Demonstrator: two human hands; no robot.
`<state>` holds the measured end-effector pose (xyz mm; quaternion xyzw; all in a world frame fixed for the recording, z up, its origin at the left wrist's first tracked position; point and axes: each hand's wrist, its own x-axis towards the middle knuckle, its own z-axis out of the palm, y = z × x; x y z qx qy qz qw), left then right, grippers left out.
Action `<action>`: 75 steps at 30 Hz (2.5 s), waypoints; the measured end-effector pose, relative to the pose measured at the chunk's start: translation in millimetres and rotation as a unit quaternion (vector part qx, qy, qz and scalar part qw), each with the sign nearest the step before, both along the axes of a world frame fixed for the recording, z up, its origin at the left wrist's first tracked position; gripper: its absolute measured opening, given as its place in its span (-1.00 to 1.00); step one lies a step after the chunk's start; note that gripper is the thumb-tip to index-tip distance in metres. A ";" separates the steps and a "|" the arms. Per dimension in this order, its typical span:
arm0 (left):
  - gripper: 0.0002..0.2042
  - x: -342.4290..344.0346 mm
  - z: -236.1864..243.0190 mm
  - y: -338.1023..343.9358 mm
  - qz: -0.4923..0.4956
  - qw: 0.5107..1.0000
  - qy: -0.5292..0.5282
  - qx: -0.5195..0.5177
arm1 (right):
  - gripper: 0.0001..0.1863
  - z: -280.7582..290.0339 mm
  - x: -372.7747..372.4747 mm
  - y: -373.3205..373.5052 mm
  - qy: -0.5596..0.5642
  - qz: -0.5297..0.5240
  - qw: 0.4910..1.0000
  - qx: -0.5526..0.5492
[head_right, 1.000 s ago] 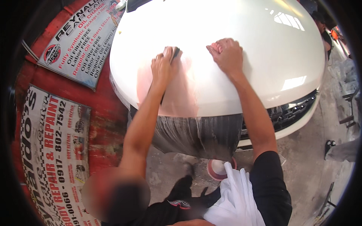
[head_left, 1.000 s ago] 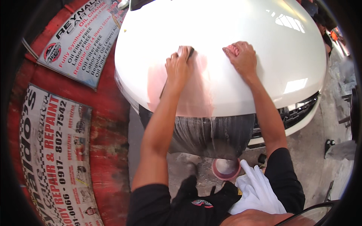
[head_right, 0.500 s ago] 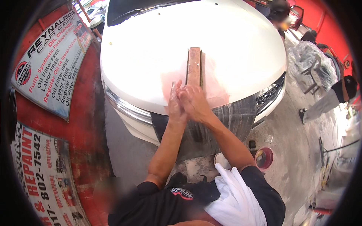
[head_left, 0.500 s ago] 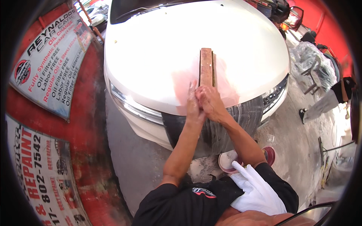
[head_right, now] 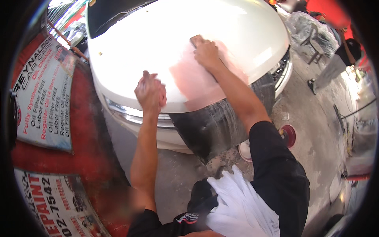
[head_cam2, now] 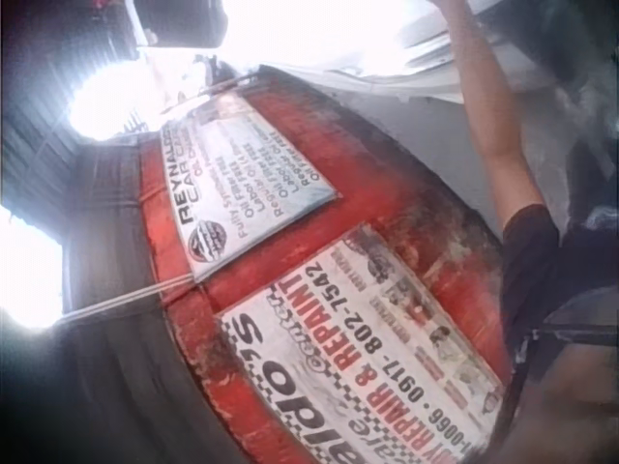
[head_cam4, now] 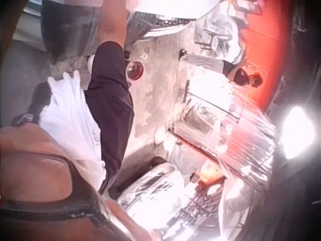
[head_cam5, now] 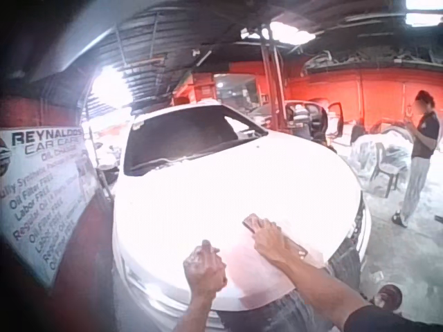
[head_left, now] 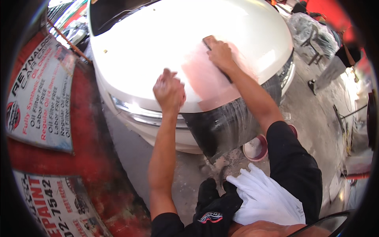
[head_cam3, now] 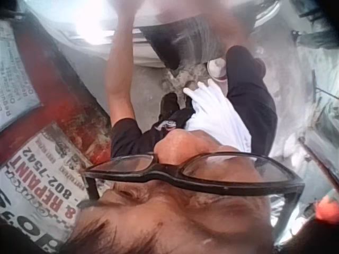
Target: The person prepares sandpaper by wrapping it around a sanding block, then sands a pink primer patch on the white car hood using circular and back-and-forth motions. The person repeatedly dips the sanding block into a bucket of water during the process.
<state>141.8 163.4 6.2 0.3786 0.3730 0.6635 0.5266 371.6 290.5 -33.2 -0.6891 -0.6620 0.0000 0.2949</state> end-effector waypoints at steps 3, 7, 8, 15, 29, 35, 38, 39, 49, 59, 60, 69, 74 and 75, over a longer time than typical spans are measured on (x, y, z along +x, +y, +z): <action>-0.57 53.7 37.3 46.8 -0.050 0.991 0.125 0.005 | -0.51 -10.1 -38.0 -52.0 0.051 0.069 0.996 -0.027; -0.48 53.6 8.6 98.8 -0.019 0.871 0.478 0.112 | -0.48 -46.3 -103.9 -137.8 -0.168 0.146 0.956 0.191; -0.46 36.8 -16.2 115.3 0.032 0.830 0.523 0.191 | -0.48 -44.1 -107.0 -143.3 -0.155 0.138 0.959 0.192; -0.59 -234.8 -72.1 156.8 0.121 0.562 0.721 0.386 | -0.63 -13.9 -63.0 -7.0 -0.047 -0.055 0.990 0.118; -0.46 -297.4 -87.1 167.5 0.182 0.717 0.563 0.368 | -0.48 -59.8 -156.9 -116.6 -0.081 -0.091 0.988 0.094; -0.51 -302.7 -86.2 171.7 0.188 0.718 0.572 0.349 | -0.45 -38.2 -150.6 -73.9 -0.033 -0.078 0.994 0.066; -0.54 -311.5 -81.6 171.9 0.191 0.718 0.574 0.343 | -0.43 -79.2 -192.5 -132.3 -0.094 -0.074 0.984 0.132; -0.53 -315.1 -82.5 176.9 0.195 0.715 0.574 0.349 | -0.45 -56.4 -194.0 -107.3 -0.050 -0.064 0.990 0.116; -0.51 -304.5 -84.5 168.7 0.200 0.716 0.578 0.338 | -0.28 -94.7 -176.8 -145.1 -0.058 -0.093 0.984 0.141; -0.49 -302.5 -84.3 170.1 0.206 0.715 0.577 0.338 | -0.30 -97.7 -188.5 -160.3 -0.034 -0.076 0.988 0.132; -0.49 -302.8 -86.0 171.8 0.201 0.715 0.576 0.342 | -0.40 -74.7 -180.8 -133.6 -0.025 -0.037 0.988 0.147; -0.50 -304.8 -82.4 168.3 0.207 0.714 0.582 0.329 | -0.42 -87.1 -189.6 -145.9 -0.085 -0.041 0.988 0.125; -0.47 -286.1 -82.1 164.2 0.190 0.719 0.569 0.351 | -0.43 -1.3 -147.7 -43.0 -0.066 -0.087 0.992 0.060; -0.46 -287.7 -81.5 164.5 0.182 0.710 0.585 0.347 | -0.45 -3.4 -146.1 -51.5 -0.039 -0.069 0.996 0.043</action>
